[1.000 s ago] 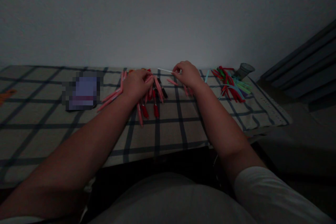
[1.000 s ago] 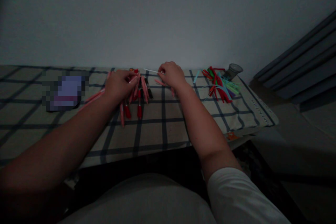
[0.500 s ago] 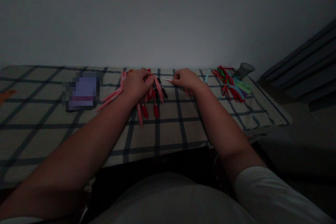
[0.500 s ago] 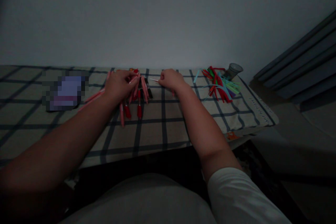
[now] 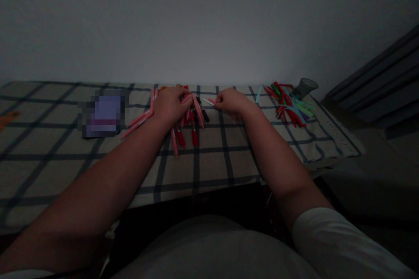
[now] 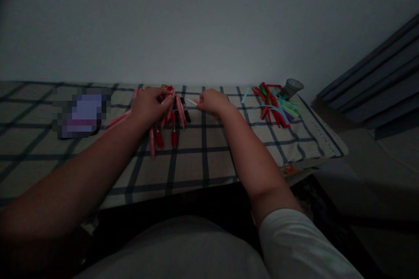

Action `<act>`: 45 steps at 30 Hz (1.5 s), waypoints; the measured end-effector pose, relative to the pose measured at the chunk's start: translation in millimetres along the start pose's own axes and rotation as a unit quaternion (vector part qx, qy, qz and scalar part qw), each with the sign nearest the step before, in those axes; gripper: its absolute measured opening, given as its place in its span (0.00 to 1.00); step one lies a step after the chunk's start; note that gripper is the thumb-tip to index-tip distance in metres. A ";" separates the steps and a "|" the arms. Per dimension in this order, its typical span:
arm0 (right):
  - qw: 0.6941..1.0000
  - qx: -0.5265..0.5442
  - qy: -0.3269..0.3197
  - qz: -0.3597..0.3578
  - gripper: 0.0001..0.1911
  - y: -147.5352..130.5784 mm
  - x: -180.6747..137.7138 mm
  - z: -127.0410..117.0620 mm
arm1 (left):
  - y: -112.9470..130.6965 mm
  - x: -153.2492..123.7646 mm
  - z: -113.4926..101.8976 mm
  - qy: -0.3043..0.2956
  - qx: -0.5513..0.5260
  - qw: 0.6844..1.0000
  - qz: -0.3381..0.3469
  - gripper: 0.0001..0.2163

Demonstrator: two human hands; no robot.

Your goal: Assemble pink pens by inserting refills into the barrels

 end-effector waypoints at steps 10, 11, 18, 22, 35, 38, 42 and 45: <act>1.000 0.008 0.004 -0.005 0.10 1.8 -0.5 3.4 | -4.5 1.7 2.4 0.024 -0.027 0.999 0.016 0.19; 1.000 0.008 0.006 -0.005 0.10 2.3 0.0 3.3 | -4.4 1.7 2.6 0.025 -0.028 0.999 0.018 0.19; 1.000 -0.003 0.010 -0.011 0.10 3.8 4.8 5.0 | -5.4 2.0 4.0 0.023 -0.019 0.999 0.021 0.19; 1.000 0.001 0.016 -0.011 0.14 5.5 6.9 6.3 | -5.2 1.7 4.2 0.026 -0.031 0.999 0.030 0.19; 0.981 0.012 0.177 -0.075 0.17 4.2 20.2 -6.2 | 7.4 1.2 2.0 0.037 -0.067 0.989 0.129 0.16; 0.973 0.030 0.203 -0.108 0.18 0.2 20.2 -6.4 | 7.2 0.6 0.9 0.078 -0.086 0.978 0.171 0.14; 0.966 0.041 0.222 -0.129 0.18 -2.9 19.2 -5.9 | 7.3 0.1 3.9 0.073 -0.091 0.973 0.200 0.14; 0.962 0.045 0.230 -0.137 0.17 -4.0 18.8 -6.3 | 10.5 -0.6 4.9 0.055 -0.096 0.970 0.215 0.14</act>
Point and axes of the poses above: each hand's wrist, its own x-axis towards the middle knuckle, its own z-axis out of the palm, y = z × x, the point moved 6 cm from there along x, towards the middle knuckle, and after that the axes turned 8 degrees about y, right-handed, at the moved point
